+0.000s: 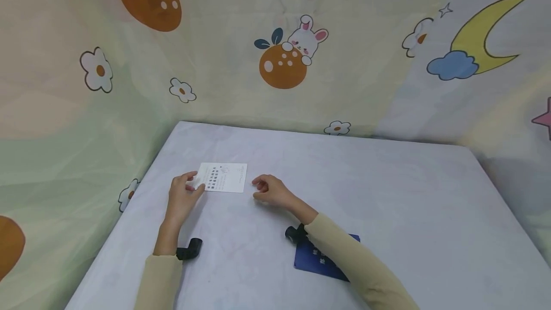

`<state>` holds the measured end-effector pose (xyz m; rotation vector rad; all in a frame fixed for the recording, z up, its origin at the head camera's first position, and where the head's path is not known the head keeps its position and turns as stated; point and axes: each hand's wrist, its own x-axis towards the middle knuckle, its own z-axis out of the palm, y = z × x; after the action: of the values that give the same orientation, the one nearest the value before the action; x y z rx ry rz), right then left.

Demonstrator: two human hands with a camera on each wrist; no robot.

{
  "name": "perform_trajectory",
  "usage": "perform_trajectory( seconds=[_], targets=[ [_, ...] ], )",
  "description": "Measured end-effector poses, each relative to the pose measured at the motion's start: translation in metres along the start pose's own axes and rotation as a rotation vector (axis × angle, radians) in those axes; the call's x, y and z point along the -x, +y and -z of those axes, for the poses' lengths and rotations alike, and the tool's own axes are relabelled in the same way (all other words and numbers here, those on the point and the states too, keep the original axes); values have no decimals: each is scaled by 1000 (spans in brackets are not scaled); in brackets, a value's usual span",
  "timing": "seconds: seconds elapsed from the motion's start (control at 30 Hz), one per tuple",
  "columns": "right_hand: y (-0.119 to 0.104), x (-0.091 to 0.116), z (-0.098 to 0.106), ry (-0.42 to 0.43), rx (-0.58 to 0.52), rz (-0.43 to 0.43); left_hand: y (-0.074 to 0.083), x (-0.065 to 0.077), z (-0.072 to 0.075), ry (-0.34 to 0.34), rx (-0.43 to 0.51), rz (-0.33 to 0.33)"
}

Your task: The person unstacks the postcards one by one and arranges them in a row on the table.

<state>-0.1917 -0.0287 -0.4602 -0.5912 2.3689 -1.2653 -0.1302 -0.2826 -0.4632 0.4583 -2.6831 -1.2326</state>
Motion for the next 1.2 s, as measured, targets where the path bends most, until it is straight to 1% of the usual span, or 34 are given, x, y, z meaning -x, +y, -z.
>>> perform_trajectory(
  seconds=[0.2,0.27,0.33,0.43,0.63,0.73,0.87,0.93,1.07,1.2],
  targets=[
    [2,9,8,16,-21,-24,9,4,4,-5,6,-19],
    [3,13,11,23,-43,-32,12,5,5,-3,6,-41],
    [4,16,14,34,-72,-34,16,6,4,-1,3,-74],
    [6,21,19,61,-96,-30,24,8,1,1,1,-140],
    [6,32,24,113,-111,-8,38,17,-3,53,-7,-257],
    [4,40,28,138,-124,14,44,21,-5,57,3,-304],
    [2,50,34,179,-155,37,52,26,-10,37,22,-350],
    [1,54,36,193,-175,47,56,29,-14,12,29,-356],
    [0,63,39,201,-208,80,59,34,-22,-41,37,-391],
    [6,75,42,206,-233,104,61,38,-30,-82,26,-434]
  ],
)
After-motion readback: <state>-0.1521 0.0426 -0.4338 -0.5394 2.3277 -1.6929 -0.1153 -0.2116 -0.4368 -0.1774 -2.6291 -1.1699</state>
